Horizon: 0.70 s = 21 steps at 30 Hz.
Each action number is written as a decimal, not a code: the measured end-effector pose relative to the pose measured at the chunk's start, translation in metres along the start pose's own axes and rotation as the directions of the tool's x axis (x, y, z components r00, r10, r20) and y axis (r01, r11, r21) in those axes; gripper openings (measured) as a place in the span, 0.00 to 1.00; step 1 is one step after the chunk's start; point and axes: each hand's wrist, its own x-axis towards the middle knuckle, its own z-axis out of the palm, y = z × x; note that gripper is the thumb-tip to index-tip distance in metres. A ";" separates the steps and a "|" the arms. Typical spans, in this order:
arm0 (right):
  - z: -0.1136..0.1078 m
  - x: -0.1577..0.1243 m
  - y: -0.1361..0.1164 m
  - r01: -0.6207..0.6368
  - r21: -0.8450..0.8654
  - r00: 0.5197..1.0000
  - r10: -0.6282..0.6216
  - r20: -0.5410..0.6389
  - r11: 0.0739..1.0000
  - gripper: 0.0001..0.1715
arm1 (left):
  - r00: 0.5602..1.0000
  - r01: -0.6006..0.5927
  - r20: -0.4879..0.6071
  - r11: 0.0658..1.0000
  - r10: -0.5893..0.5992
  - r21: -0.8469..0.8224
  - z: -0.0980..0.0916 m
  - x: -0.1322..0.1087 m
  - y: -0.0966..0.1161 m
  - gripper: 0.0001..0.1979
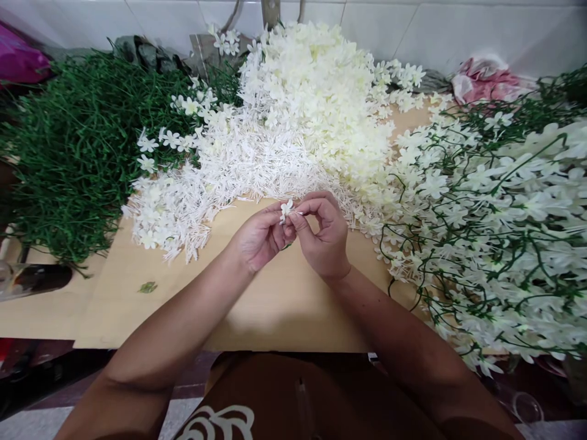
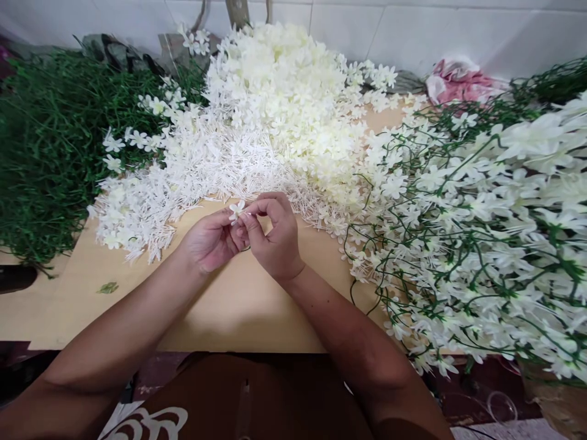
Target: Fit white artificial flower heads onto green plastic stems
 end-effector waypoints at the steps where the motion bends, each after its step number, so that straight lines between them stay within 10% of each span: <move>1: 0.000 0.000 -0.001 0.014 -0.025 1.000 -0.014 0.001 1.000 0.04 | 1.000 0.003 -0.003 1.000 -0.003 0.006 0.000 0.000 0.000 0.07; 14: -0.018 0.013 0.009 0.112 -0.066 0.968 -0.094 0.232 0.992 0.06 | 0.973 -0.224 0.049 0.874 0.225 0.432 -0.006 0.003 -0.005 0.08; 18: -0.022 0.015 0.006 0.169 -0.043 0.940 -0.148 0.308 0.985 0.09 | 0.950 -0.304 0.141 0.710 0.280 0.635 -0.009 0.004 -0.002 0.04; 21: -0.024 0.015 0.004 0.158 -0.022 0.941 -0.144 0.305 0.987 0.09 | 0.881 -0.423 0.276 0.380 0.384 0.823 -0.015 -0.002 0.008 0.04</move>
